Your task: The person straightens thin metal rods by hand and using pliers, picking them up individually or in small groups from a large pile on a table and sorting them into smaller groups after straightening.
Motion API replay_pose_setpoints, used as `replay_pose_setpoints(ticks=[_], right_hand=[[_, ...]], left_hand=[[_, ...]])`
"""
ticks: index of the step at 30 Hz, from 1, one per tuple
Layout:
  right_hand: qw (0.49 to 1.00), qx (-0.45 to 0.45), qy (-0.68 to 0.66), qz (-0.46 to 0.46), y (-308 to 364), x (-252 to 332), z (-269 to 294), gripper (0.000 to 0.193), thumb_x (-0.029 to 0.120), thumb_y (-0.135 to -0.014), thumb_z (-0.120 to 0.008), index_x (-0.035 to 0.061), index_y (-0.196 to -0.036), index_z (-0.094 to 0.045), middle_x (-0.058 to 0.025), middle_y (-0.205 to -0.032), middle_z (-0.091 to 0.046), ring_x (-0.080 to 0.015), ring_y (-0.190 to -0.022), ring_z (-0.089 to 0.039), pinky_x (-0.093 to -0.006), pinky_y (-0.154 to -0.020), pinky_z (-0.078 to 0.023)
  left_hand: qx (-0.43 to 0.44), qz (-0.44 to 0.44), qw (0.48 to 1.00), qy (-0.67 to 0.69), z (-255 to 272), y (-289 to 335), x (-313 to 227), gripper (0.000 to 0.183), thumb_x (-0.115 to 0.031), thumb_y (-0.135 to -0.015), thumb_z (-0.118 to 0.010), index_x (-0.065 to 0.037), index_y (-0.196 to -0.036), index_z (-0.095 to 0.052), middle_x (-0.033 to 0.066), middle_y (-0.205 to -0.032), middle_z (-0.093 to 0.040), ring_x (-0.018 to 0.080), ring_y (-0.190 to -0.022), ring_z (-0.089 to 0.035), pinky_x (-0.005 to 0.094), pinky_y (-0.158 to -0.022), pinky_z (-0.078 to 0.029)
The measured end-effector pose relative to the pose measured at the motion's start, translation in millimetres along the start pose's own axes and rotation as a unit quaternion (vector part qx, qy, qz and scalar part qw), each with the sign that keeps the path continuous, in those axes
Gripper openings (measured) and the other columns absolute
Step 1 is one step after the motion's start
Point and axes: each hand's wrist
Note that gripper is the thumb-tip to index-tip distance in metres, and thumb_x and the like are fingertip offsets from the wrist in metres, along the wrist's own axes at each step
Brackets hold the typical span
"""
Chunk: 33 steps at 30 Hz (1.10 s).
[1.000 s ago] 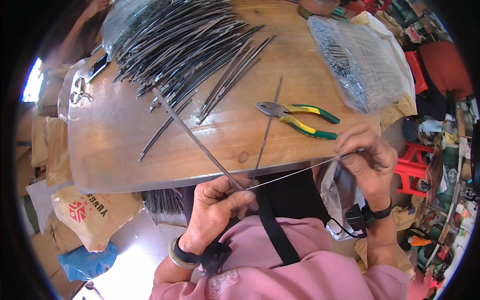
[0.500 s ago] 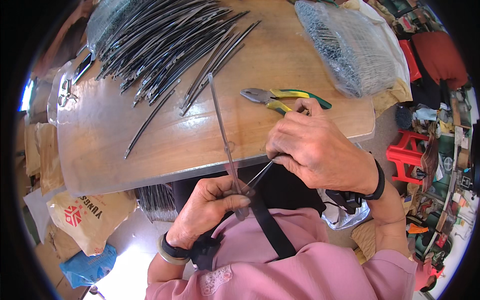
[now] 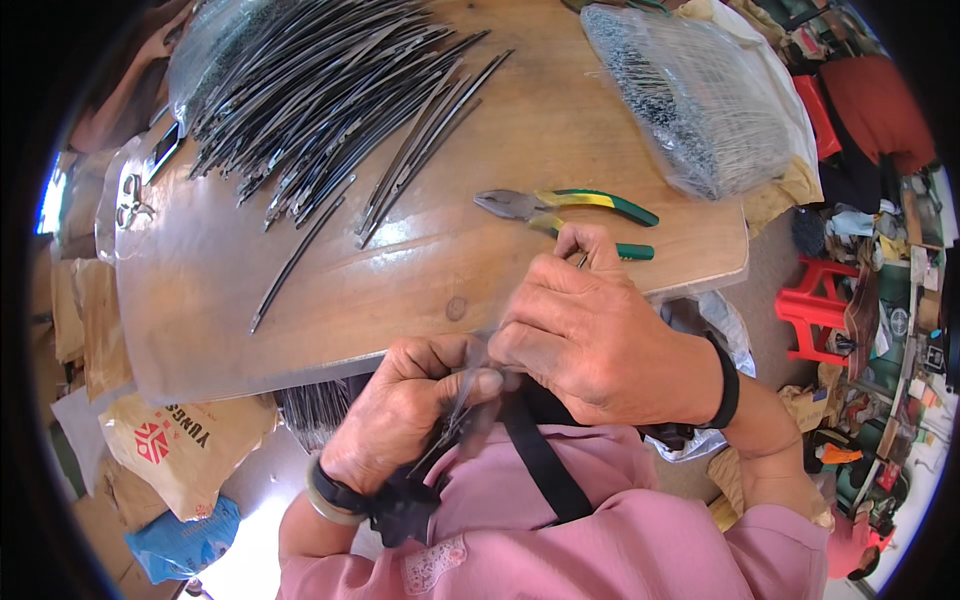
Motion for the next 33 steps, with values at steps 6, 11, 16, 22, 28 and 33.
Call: replay_pose_setpoints(ticks=[6, 11, 16, 22, 28, 33], right_hand=[[0.976, -0.075, 0.152, -0.135, 15, -52, 14, 0.043, 0.013, -0.064, -0.080, 0.0031, -0.100, -0.057, -0.0159, -0.114, -0.057, -0.0379, -0.105, -0.053, -0.0460, -0.090, -0.043], [0.982, -0.038, 0.157, -0.099, 18, -66, -4, 0.047, 0.021, -0.066, -0.080, 0.0016, -0.102, -0.056, -0.0138, -0.107, -0.058, -0.0338, -0.102, -0.052, -0.0420, -0.087, -0.044], [0.976, -0.091, 0.174, -0.094, 24, -71, -17, 0.039, 0.021, -0.067, -0.080, 0.0009, -0.092, -0.058, -0.0154, -0.105, -0.058, -0.0334, -0.097, -0.054, -0.0410, -0.083, -0.046], [0.980, -0.132, -0.042, -0.140, 37, -71, -3, 0.024, 0.011, -0.074, -0.076, -0.0024, -0.088, -0.062, -0.0131, -0.104, -0.059, -0.0236, -0.083, -0.058, -0.0344, -0.072, -0.048], [0.854, 0.009, -0.383, -0.351, 60, -7, 5, 0.034, 0.020, -0.077, -0.082, -0.0039, -0.092, -0.063, -0.0046, -0.082, -0.057, -0.0120, -0.071, -0.054, -0.0262, -0.062, -0.043], [0.921, -0.028, -0.273, -0.277, 68, 15, 0, 0.034, 0.018, -0.070, -0.084, -0.0044, -0.088, -0.066, -0.0124, -0.092, -0.059, -0.0227, -0.071, -0.059, -0.0299, -0.063, -0.047]], left_hand=[[-0.180, -0.193, 0.964, -0.021, -7, -3, 42, 0.006, -0.002, -0.090, -0.063, 0.003, -0.094, -0.064, 0.0048, -0.068, -0.059, 0.0097, -0.051, -0.050, 0.0215, -0.046, -0.038], [-0.306, -0.395, 0.792, -0.350, -16, -7, 48, 0.017, 0.009, -0.080, -0.066, 0.002, -0.095, -0.063, 0.0113, -0.072, -0.059, 0.0182, -0.058, -0.057, 0.0242, -0.055, -0.045], [-0.314, -0.428, 0.756, -0.383, -18, -6, 48, 0.019, 0.010, -0.080, -0.065, 0.002, -0.097, -0.063, 0.0138, -0.074, -0.059, 0.0219, -0.058, -0.057, 0.0247, -0.056, -0.046], [-0.312, -0.369, 0.832, -0.271, -18, -4, 53, 0.009, 0.007, -0.087, -0.062, 0.004, -0.096, -0.064, 0.0001, -0.067, -0.058, 0.0046, -0.055, -0.046, 0.0183, -0.051, -0.036], [-0.244, -0.226, 0.943, -0.017, -23, -1, 43, 0.005, 0.000, -0.089, -0.066, 0.000, -0.087, -0.062, -0.0066, -0.067, -0.053, 0.0009, -0.059, -0.039, 0.0176, -0.051, -0.031], [-0.238, -0.275, 0.929, -0.061, -21, -3, 47, 0.007, 0.000, -0.089, -0.066, 0.001, -0.084, -0.062, -0.0057, -0.065, -0.053, 0.0012, -0.059, -0.040, 0.0181, -0.052, -0.033]])
Point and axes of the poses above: each hand's wrist, its own y-axis away from the middle knuckle, its own z-axis out of the back of the hand, x = y × z
